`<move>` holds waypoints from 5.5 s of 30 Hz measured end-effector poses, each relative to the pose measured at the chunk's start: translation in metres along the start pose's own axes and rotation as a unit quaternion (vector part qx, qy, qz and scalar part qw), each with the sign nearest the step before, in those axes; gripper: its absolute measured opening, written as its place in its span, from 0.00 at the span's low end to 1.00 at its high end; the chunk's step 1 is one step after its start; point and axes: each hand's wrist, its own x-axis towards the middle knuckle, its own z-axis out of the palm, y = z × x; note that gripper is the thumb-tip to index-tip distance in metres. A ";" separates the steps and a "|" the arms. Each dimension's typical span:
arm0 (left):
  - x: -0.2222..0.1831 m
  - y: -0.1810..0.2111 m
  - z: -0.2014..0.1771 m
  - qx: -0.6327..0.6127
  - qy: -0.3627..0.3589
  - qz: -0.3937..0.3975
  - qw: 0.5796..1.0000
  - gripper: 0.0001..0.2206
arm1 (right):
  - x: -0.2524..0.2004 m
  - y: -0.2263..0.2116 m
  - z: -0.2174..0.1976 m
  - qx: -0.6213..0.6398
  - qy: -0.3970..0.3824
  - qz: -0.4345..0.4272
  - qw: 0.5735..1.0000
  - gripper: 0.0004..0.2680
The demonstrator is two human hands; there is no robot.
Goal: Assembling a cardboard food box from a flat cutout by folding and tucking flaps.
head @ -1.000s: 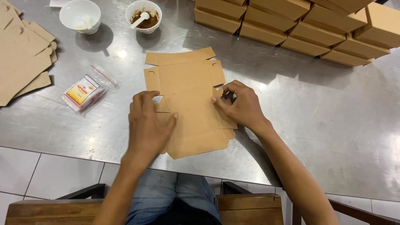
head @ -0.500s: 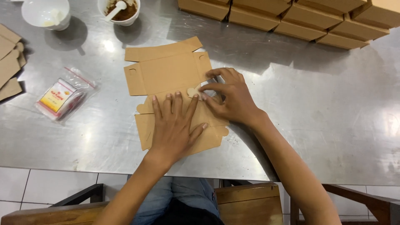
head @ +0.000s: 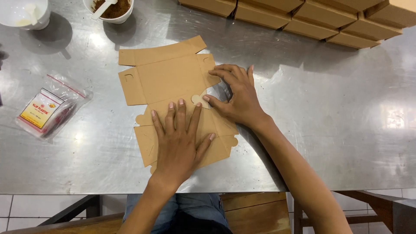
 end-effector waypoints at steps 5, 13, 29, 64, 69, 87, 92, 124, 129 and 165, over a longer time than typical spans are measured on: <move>0.000 -0.001 0.002 0.001 0.003 0.000 1.000 0.35 | 0.003 0.001 0.006 -0.003 0.021 0.013 1.000 0.18; 0.001 0.000 0.002 -0.011 0.000 0.001 1.000 0.34 | 0.008 -0.006 0.005 -0.026 0.040 0.023 0.999 0.15; 0.001 0.000 0.000 -0.027 0.007 -0.002 1.000 0.34 | 0.005 -0.017 -0.023 0.003 -0.077 0.003 0.997 0.26; -0.026 -0.119 -0.049 -0.156 0.183 -0.076 0.968 0.20 | 0.003 -0.068 0.066 -0.064 -0.086 -0.090 0.990 0.13; -0.026 -0.118 -0.055 -0.218 0.210 -0.039 0.952 0.22 | 0.002 -0.065 0.068 -0.082 -0.071 -0.105 0.989 0.21; 0.000 -0.134 -0.053 -0.244 0.163 0.089 0.952 0.14 | 0.000 -0.067 0.065 -0.005 -0.102 -0.149 0.984 0.17; 0.016 -0.145 -0.057 -0.185 0.184 0.081 0.962 0.16 | 0.000 -0.065 0.066 -0.006 -0.094 -0.146 0.985 0.17; 0.025 -0.140 -0.048 -0.237 0.120 0.041 0.963 0.35 | 0.000 -0.065 0.067 -0.022 -0.085 -0.142 0.986 0.11; 0.025 -0.139 -0.051 -0.247 0.131 0.032 0.960 0.30 | 0.000 -0.068 0.067 -0.023 -0.088 -0.137 0.986 0.12; 0.020 -0.134 -0.061 -0.245 0.064 0.029 0.967 0.26 | -0.003 -0.060 0.062 0.009 -0.046 -0.149 0.988 0.13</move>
